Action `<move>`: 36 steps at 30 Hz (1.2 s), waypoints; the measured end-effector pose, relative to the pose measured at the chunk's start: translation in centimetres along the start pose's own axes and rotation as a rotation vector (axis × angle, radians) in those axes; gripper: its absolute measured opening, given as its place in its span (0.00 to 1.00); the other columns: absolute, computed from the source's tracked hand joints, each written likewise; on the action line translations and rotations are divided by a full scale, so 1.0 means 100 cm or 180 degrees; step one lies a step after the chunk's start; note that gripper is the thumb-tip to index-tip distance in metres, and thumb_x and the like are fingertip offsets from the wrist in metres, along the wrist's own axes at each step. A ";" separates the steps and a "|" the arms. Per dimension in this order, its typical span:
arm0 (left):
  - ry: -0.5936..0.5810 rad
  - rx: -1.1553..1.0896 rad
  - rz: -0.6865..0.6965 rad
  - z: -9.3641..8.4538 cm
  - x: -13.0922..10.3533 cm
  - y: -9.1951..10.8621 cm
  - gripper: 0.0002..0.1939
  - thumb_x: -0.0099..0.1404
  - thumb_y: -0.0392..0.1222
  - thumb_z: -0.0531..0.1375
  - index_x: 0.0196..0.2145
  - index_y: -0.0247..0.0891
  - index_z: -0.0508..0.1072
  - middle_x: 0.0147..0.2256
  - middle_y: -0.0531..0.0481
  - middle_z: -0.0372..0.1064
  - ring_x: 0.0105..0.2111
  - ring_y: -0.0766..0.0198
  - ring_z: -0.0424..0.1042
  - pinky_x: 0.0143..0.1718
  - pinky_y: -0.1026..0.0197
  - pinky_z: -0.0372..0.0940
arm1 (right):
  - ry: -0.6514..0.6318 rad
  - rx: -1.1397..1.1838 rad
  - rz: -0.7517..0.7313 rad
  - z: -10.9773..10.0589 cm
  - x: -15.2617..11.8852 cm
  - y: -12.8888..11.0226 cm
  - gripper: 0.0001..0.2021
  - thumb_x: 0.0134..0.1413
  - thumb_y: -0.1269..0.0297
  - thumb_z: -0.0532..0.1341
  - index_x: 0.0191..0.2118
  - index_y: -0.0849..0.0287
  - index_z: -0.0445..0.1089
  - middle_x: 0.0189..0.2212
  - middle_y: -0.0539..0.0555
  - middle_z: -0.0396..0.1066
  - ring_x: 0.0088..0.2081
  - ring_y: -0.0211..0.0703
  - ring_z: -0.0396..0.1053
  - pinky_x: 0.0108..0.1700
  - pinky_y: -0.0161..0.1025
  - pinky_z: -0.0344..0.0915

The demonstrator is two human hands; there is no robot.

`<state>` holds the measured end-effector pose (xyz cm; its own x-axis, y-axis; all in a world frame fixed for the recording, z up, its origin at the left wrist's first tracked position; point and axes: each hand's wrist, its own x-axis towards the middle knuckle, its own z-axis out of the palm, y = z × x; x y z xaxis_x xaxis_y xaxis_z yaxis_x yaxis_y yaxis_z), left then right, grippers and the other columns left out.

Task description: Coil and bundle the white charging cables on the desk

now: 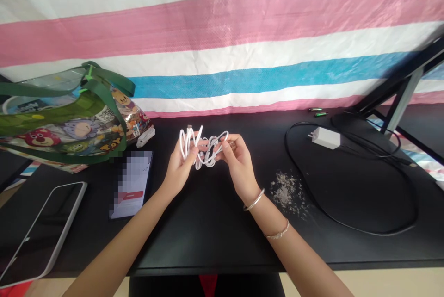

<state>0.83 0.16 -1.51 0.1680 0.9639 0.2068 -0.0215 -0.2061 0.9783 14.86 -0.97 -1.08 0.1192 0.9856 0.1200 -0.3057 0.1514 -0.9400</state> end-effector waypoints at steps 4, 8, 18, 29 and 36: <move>-0.0072 0.0107 -0.0022 0.001 -0.001 0.004 0.17 0.63 0.44 0.57 0.49 0.39 0.65 0.45 0.44 0.75 0.44 0.57 0.75 0.44 0.57 0.70 | -0.0164 -0.0149 -0.0058 0.001 -0.001 0.002 0.18 0.46 0.46 0.65 0.32 0.55 0.65 0.25 0.46 0.70 0.26 0.34 0.68 0.32 0.35 0.69; -0.0081 0.0278 -0.0024 0.000 -0.002 0.005 0.15 0.62 0.42 0.58 0.47 0.39 0.67 0.44 0.46 0.75 0.45 0.58 0.75 0.45 0.59 0.69 | -0.0294 -0.0225 -0.0078 0.001 -0.002 0.001 0.18 0.46 0.45 0.65 0.33 0.55 0.66 0.25 0.47 0.69 0.27 0.36 0.68 0.33 0.37 0.70; -0.0130 0.0804 0.0073 0.002 -0.001 0.006 0.08 0.60 0.42 0.60 0.37 0.38 0.72 0.35 0.49 0.75 0.34 0.62 0.74 0.35 0.64 0.67 | -0.0418 -0.0271 -0.0018 0.002 -0.002 0.002 0.17 0.45 0.45 0.65 0.32 0.55 0.69 0.26 0.47 0.69 0.26 0.34 0.66 0.33 0.35 0.69; 0.0280 0.0183 0.0135 -0.004 0.005 0.003 0.16 0.61 0.53 0.58 0.34 0.37 0.73 0.36 0.45 0.75 0.37 0.59 0.74 0.39 0.60 0.68 | -0.0083 -0.0079 -0.0004 0.002 -0.001 0.002 0.17 0.44 0.47 0.67 0.29 0.56 0.68 0.27 0.47 0.65 0.27 0.34 0.65 0.32 0.35 0.70; 0.0631 0.0222 0.0169 -0.005 0.007 0.002 0.16 0.59 0.54 0.60 0.30 0.37 0.72 0.27 0.50 0.70 0.28 0.64 0.70 0.32 0.63 0.66 | 0.0021 -0.0092 0.0015 0.002 0.000 0.002 0.16 0.46 0.48 0.65 0.28 0.55 0.66 0.26 0.47 0.64 0.26 0.34 0.64 0.32 0.35 0.70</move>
<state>0.46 0.87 -1.19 -0.0287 0.9642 0.2635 0.0443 -0.2621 0.9640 14.61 -0.90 -1.25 0.1241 0.9858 0.1134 -0.2788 0.1443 -0.9495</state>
